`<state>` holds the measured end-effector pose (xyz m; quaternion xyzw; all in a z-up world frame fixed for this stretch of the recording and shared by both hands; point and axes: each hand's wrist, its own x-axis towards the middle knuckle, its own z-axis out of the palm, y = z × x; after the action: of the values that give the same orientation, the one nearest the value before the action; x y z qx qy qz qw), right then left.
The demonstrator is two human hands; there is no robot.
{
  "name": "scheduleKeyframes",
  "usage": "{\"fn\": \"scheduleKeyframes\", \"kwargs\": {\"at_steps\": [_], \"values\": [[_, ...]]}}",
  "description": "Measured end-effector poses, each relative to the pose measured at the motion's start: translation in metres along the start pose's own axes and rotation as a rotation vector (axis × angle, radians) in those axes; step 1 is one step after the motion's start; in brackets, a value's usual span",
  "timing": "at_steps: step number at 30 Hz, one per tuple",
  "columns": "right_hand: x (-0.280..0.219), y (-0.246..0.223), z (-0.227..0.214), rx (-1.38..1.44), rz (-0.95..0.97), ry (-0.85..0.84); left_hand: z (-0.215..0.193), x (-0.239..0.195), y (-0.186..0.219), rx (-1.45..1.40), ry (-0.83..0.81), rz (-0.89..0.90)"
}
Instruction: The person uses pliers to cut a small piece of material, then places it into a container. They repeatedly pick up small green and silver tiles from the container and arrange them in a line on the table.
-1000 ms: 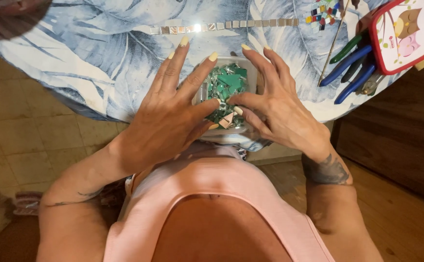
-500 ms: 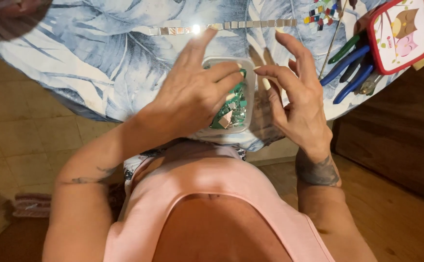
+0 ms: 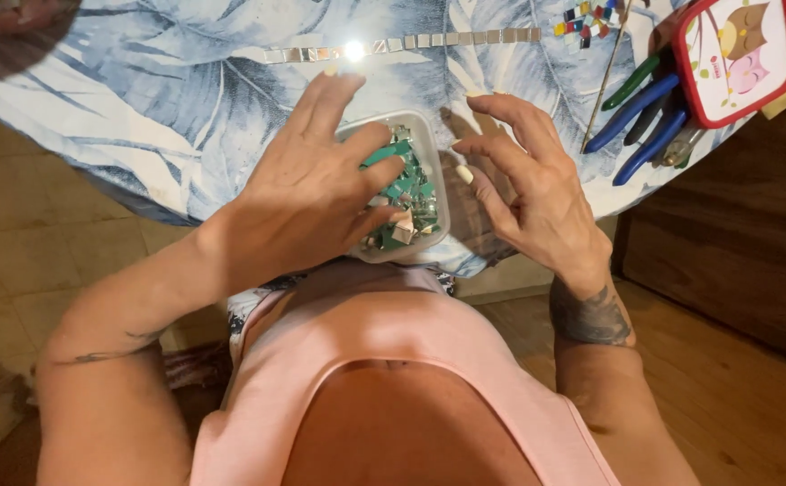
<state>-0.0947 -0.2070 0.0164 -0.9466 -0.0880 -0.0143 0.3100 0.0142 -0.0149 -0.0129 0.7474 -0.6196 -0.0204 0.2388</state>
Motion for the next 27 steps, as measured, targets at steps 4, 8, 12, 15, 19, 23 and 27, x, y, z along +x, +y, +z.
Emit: {"fn": "scheduleKeyframes", "kwargs": {"at_steps": [4,8,12,15,19,23,27], "values": [[0.002,-0.004,0.006,0.002,0.007,0.021,-0.005,-0.006,0.004,0.029,0.001,-0.026],[0.000,-0.003,0.017,0.087,0.223,-0.085,-0.010,-0.013,0.007,0.051,0.005,-0.008],[-0.002,0.000,0.027,0.084,0.203,-0.079,-0.010,-0.021,0.009,0.026,0.000,0.012],[0.000,0.010,0.030,0.044,0.029,-0.023,-0.006,-0.024,0.014,0.028,-0.011,-0.025],[0.011,0.037,0.016,-0.125,-0.094,-0.048,0.003,-0.022,0.022,0.084,0.079,-0.035],[0.035,0.041,-0.009,-0.331,-0.237,-0.210,0.011,-0.018,0.027,0.008,0.132,-0.083],[0.052,0.037,-0.021,-0.378,-0.397,-0.268,0.024,-0.018,0.009,-0.237,0.304,-0.135]]}}
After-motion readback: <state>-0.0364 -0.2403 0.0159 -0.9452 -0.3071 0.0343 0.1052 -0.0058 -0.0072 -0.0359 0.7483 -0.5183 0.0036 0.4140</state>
